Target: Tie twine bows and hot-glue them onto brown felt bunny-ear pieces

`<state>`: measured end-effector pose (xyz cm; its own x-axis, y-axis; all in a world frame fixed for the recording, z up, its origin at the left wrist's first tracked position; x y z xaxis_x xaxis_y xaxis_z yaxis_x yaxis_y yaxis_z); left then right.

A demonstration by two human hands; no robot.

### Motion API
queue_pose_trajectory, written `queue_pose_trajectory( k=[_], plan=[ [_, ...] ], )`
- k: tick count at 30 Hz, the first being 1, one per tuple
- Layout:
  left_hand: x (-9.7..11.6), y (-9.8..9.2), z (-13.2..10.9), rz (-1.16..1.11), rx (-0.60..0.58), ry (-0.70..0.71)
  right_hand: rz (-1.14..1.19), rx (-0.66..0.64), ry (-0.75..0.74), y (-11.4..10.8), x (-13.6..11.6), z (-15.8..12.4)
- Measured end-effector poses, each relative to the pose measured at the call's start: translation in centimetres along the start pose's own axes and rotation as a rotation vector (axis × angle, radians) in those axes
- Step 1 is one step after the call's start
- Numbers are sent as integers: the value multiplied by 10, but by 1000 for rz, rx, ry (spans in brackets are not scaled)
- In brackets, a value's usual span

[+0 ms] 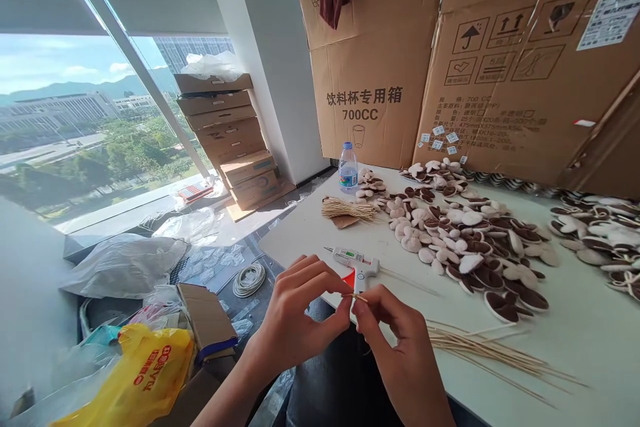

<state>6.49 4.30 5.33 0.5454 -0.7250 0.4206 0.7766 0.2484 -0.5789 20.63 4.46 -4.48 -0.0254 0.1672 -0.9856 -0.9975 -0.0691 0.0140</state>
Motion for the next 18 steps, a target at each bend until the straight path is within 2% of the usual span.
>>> queue_pose_trajectory(
  k=[8, 14, 18],
  plan=[
    [1, 1, 0, 9, -7, 0, 31, 1, -5, 1, 2, 0],
    [-1, 0, -3, 2, 53, 13, 42, -34, -9, 3, 5, 1],
    [-5, -2, -4, -14, 66, -35, 11, -63, -29, 6, 2, -1]
  ],
)
Point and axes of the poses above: each hand's wrist, its own z-axis towards the middle knuckle, its own y-axis out of the palm, x = y × z, the point moved 9 cm from there along z, towards the middle knuckle, and after that the axes turned 2 degrees about z, right-handed, at the moved point
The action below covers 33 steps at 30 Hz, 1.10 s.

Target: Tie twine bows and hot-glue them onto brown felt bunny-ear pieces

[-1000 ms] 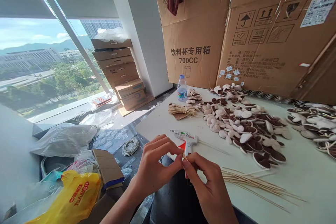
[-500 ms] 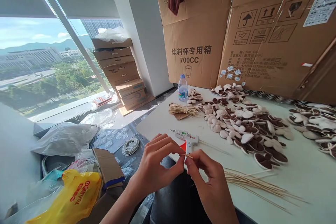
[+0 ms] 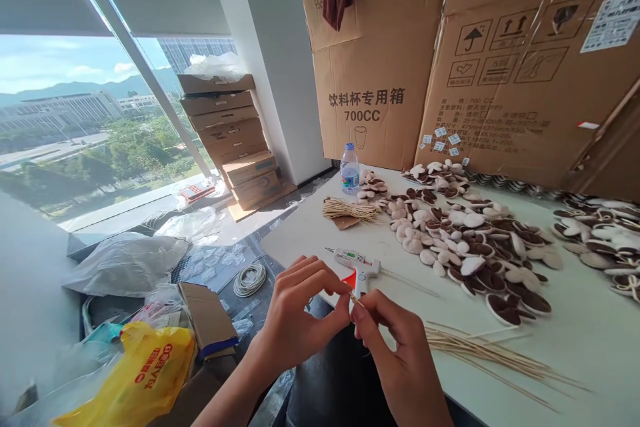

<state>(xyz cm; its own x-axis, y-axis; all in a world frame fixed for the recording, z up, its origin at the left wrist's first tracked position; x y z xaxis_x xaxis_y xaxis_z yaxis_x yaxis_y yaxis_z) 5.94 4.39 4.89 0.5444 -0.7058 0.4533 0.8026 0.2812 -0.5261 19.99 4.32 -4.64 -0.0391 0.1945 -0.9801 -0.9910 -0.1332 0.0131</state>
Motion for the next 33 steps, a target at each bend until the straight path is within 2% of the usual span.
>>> queue_pose_trajectory(
  k=[10, 18, 28, 33],
  plan=[
    [-6, -1, 1, -178, -46, -168, 10, 11, -84, -2, -5, -6],
    [-19, 0, 0, -298, -7, -249, 59, 21, -75, 1, -3, -4],
    [-21, 3, 1, -314, 23, -265, 129, -20, -37, 0, 3, -3],
    [-19, -3, 4, -298, -8, -248, 231, 5, -25, 2, 5, -3]
  ],
)
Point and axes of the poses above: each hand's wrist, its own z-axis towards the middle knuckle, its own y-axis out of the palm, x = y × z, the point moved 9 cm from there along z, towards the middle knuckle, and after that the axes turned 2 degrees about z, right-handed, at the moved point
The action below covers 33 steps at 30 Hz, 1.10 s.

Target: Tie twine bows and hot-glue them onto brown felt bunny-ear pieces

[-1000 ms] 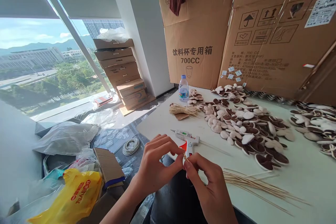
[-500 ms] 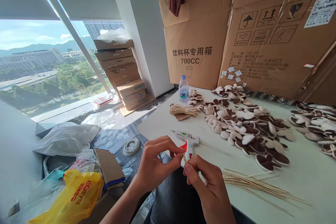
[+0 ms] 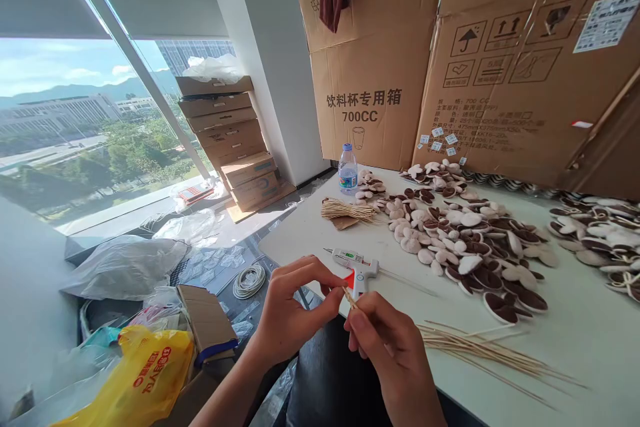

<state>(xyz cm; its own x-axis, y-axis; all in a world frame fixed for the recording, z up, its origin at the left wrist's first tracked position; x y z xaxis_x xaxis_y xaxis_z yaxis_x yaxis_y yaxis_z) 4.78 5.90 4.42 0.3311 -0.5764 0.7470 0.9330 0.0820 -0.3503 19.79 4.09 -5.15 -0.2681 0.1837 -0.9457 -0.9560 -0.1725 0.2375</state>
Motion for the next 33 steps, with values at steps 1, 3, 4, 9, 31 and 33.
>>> queue_pose_trajectory(
  k=[1, 3, 4, 9, 31, 33],
  plan=[
    [1, -1, 0, 5, -15, -8, 17, 3, 9, -1, 2, 0],
    [1, -2, 0, 7, -54, -40, 44, 14, 27, -4, 5, 2],
    [1, -2, 0, 3, -75, -61, 57, 21, 33, -6, 5, 3],
    [-3, 3, 1, -33, -183, -178, 124, 53, 109, -6, 4, 5],
    [-21, 10, -6, -94, -269, -348, 5, 180, 32, -5, -15, 2],
    [-22, 11, -6, -97, -273, -371, -53, 200, -36, -6, -23, 3]
  ],
)
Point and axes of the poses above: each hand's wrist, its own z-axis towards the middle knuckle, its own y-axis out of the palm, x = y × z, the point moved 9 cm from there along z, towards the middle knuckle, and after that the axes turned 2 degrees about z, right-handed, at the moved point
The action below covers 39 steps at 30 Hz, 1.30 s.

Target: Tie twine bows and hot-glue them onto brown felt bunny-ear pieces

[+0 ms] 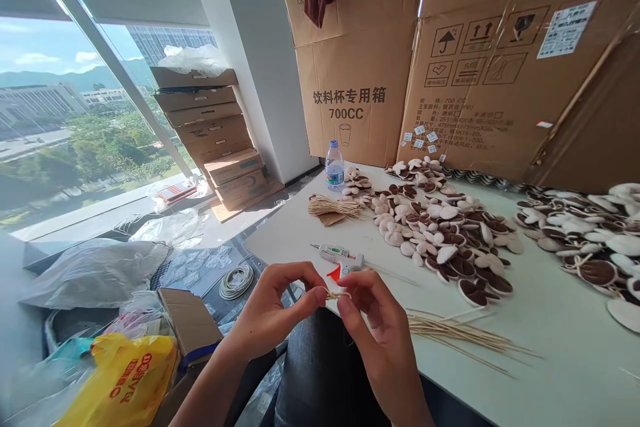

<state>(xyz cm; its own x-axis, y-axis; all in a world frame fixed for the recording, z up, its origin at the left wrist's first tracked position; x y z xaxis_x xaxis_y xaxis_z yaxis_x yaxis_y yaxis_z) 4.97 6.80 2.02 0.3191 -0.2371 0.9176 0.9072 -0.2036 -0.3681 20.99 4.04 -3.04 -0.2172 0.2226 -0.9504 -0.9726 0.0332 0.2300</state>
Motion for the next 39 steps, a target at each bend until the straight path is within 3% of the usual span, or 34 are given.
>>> queue_pose_trajectory(
  k=[9, 20, 39],
  plan=[
    [5, -1, 3, -101, -2, 47, -36, -10, -78, 0, -8, 5],
    [-2, 6, -1, -12, 42, -12, -177, 28, -47, -7, -1, 0],
    [1, 12, -4, -27, 102, 26, -84, 34, -27, -8, 14, -2]
  ],
)
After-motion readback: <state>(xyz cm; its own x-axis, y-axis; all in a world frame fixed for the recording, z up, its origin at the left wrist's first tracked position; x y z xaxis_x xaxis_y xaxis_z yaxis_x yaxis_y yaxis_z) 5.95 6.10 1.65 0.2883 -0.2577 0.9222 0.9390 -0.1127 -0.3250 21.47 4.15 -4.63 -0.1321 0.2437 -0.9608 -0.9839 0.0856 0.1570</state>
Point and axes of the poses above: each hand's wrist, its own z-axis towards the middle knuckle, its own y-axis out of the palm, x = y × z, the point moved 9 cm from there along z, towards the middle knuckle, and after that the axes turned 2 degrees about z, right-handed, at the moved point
